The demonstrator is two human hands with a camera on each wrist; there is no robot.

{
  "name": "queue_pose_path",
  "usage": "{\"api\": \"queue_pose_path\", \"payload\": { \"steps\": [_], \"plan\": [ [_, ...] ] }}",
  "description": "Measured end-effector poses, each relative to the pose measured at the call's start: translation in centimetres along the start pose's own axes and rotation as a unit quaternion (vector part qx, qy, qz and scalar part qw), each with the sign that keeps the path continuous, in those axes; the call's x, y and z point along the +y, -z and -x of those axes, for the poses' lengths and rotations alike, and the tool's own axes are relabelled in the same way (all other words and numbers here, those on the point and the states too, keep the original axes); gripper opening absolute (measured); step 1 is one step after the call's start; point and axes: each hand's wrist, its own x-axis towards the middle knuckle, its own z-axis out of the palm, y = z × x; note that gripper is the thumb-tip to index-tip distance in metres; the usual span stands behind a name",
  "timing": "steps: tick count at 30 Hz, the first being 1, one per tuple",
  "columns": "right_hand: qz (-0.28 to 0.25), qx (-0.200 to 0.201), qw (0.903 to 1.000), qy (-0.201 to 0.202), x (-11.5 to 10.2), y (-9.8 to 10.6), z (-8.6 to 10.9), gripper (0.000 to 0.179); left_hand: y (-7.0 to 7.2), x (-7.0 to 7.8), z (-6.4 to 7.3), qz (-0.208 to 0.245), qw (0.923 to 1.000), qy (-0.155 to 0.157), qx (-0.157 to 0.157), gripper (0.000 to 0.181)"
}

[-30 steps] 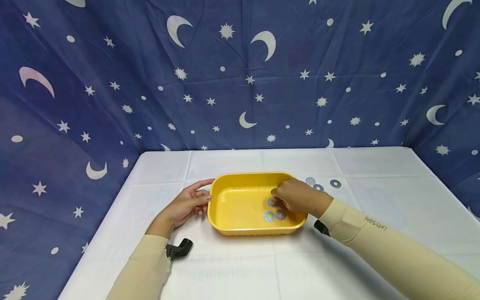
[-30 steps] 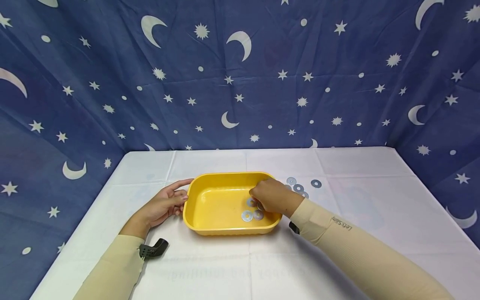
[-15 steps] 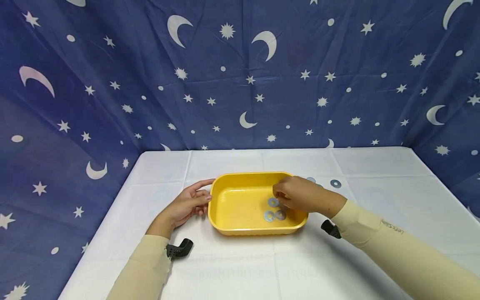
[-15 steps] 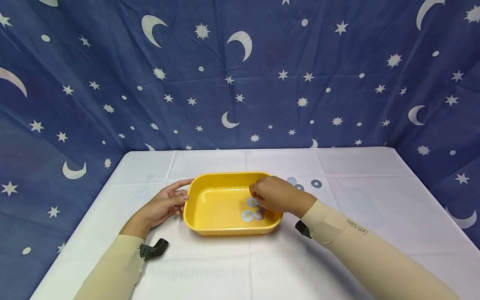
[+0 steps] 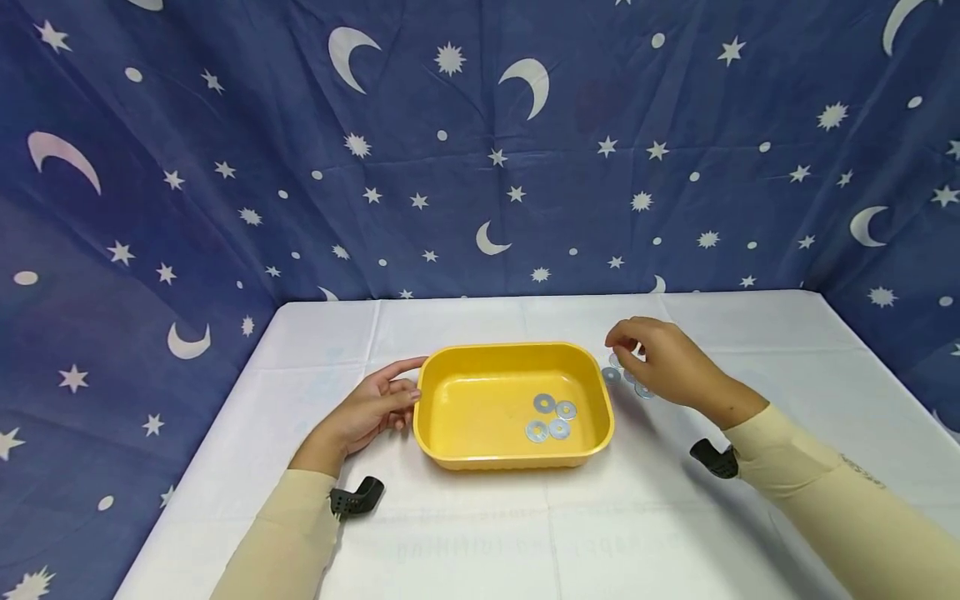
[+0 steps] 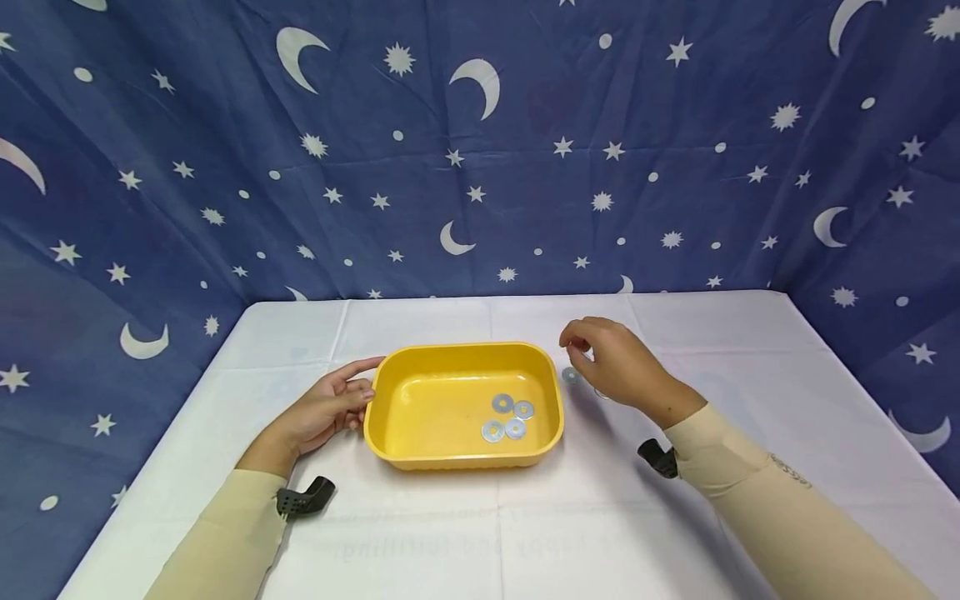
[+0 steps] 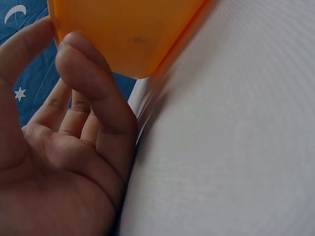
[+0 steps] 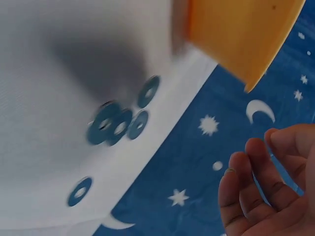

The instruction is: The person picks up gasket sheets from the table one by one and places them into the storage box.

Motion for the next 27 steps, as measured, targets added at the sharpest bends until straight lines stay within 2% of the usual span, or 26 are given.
{"api": "queue_pose_path", "payload": {
  "steps": [4, 9, 18, 27],
  "plan": [
    [0.005, -0.001, 0.9992, -0.040, 1.2, 0.4, 0.6, 0.010, 0.0, 0.1, 0.0, -0.003, 1.0000, 0.001, 0.000, 0.065],
    [0.008, -0.012, 0.9974, -0.071, 2.2, 0.7, 1.2, 0.010, -0.1, 0.2, 0.0, 0.001, 1.0000, 0.004, 0.000, 0.065],
    [-0.001, -0.101, 0.9884, -0.113, 3.4, 0.0, 1.7, 0.007, 0.0, 0.1, 0.1, 0.002, 1.0000, 0.002, 0.000, 0.065],
    [-0.010, -0.164, 0.9749, -0.151, 4.0, -0.9, 1.8, 0.010, 0.1, 0.1, 0.1, -0.001, 1.0000, -0.002, -0.004, 0.064]
  ]
}}
